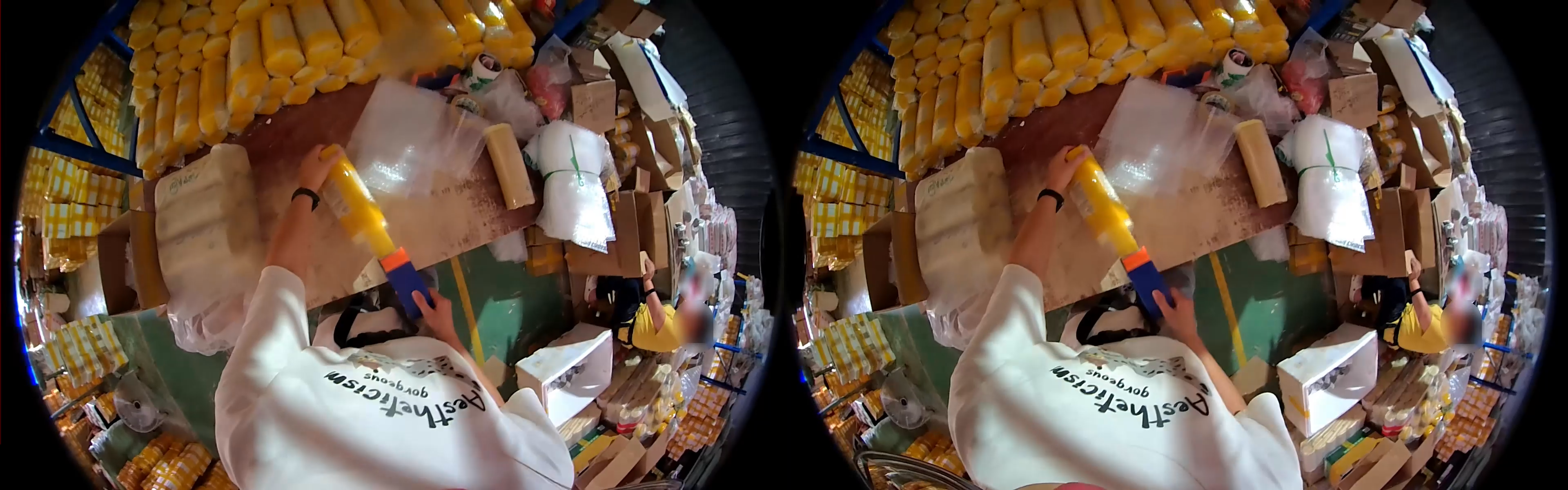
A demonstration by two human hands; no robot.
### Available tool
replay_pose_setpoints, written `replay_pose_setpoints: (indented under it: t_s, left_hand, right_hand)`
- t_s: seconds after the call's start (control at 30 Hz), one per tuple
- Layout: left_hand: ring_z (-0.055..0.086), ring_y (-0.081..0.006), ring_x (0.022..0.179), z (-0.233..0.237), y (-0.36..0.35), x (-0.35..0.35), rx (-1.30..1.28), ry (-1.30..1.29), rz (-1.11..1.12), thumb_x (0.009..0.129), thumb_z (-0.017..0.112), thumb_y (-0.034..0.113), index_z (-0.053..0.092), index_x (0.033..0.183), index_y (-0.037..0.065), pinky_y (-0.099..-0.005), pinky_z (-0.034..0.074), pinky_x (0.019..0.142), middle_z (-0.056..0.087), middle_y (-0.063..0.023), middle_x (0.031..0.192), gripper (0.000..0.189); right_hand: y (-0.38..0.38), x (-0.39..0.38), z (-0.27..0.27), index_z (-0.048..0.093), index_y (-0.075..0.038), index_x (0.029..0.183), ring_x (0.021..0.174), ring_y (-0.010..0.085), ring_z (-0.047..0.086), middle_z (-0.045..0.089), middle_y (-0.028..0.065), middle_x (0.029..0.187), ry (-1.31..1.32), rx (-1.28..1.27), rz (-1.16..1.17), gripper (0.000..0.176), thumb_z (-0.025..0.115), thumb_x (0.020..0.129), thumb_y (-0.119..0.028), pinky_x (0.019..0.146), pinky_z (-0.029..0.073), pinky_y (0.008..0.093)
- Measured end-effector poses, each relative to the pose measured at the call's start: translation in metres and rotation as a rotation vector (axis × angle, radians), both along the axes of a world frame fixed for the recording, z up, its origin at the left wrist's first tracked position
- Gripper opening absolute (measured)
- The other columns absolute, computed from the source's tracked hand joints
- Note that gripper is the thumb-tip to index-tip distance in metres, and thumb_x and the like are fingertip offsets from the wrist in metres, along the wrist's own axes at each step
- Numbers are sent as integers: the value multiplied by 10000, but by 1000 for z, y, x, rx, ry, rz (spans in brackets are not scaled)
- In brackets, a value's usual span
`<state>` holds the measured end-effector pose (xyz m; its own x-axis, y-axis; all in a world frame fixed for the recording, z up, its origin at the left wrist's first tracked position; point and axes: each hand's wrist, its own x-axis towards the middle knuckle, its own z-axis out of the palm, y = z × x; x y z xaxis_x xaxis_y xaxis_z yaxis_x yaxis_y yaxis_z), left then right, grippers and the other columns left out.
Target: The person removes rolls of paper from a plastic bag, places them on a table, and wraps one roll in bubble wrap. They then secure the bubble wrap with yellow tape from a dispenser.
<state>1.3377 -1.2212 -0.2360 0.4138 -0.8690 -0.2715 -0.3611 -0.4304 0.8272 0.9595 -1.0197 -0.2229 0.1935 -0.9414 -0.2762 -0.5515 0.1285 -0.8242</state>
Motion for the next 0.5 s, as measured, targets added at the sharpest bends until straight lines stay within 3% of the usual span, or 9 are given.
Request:
replay_pose_setpoints:
  t_s: [0.03, 0.13, 0.17, 0.23, 0.33, 0.4, 0.47, 0.5]
  left_hand:
    - [546, -275, 1105, 6, 4, -1, 36, 6, -14, 837, 605, 498, 531, 1237, 79, -347, 444, 926, 553, -151, 1234, 584]
    - [511, -294, 1150, -5, 1, -2, -14, -199, 34, 849, 583, 508, 536, 1223, 77, -374, 408, 975, 511, -149, 1287, 573]
    - [503, -307, 1155, -6, 1, -5, -32, -351, 55, 851, 589, 475, 538, 1220, 72, -383, 396, 986, 503, -146, 1294, 549]
    - [485, -332, 1164, -9, 4, -13, -64, -654, 91, 856, 600, 409, 541, 1214, 62, -401, 371, 1007, 485, -140, 1308, 502]
    - [484, -354, 1148, -2, 16, -14, -439, -826, -253, 863, 589, 267, 542, 1209, 57, -430, 347, 1017, 515, -131, 1279, 407]
    - [481, -343, 1149, 3, 29, -23, -485, -655, -573, 858, 555, 145, 540, 1201, 59, -438, 340, 1016, 539, -119, 1259, 354]
    - [478, -322, 1168, 20, 55, -49, -496, -758, -986, 850, 533, 97, 543, 1194, 72, -425, 326, 1029, 566, -114, 1225, 345]
    - [469, -304, 1192, 16, 70, -58, -503, -789, -1074, 837, 542, 100, 527, 1223, 79, -445, 307, 1045, 546, -111, 1254, 387]
  right_hand:
    - [-3, 7, 15, 588, 5, 809, 505, 212, 482, 538, 155, 587, -29, -3, 1, 388, 650, 860, -374, 504, 395, 355]
    - [-7, 7, -7, 580, 1, 799, 528, 300, 540, 552, 177, 597, 13, 0, 42, 427, 630, 861, -419, 511, 405, 386]
    - [-7, 10, -9, 570, -6, 782, 580, 371, 572, 564, 201, 615, 42, -48, 25, 450, 610, 864, -446, 522, 415, 411]
    - [-12, 12, -7, 584, -4, 776, 589, 367, 574, 563, 205, 624, 95, -3, 70, 444, 611, 863, -439, 533, 417, 404]
    - [-14, 14, -9, 588, -10, 757, 612, 365, 591, 565, 208, 635, 115, 10, 123, 464, 595, 865, -461, 549, 425, 413]
    - [-22, 14, -16, 589, -15, 754, 622, 368, 597, 569, 211, 641, 96, -24, 127, 475, 585, 867, -476, 556, 429, 418]
    - [-19, 12, -26, 596, -17, 764, 622, 375, 593, 574, 214, 648, 73, -82, 96, 473, 581, 869, -479, 560, 430, 415]
    - [-22, 10, -32, 619, -26, 788, 634, 368, 603, 587, 223, 671, 57, -58, 123, 466, 589, 861, -485, 569, 438, 414]
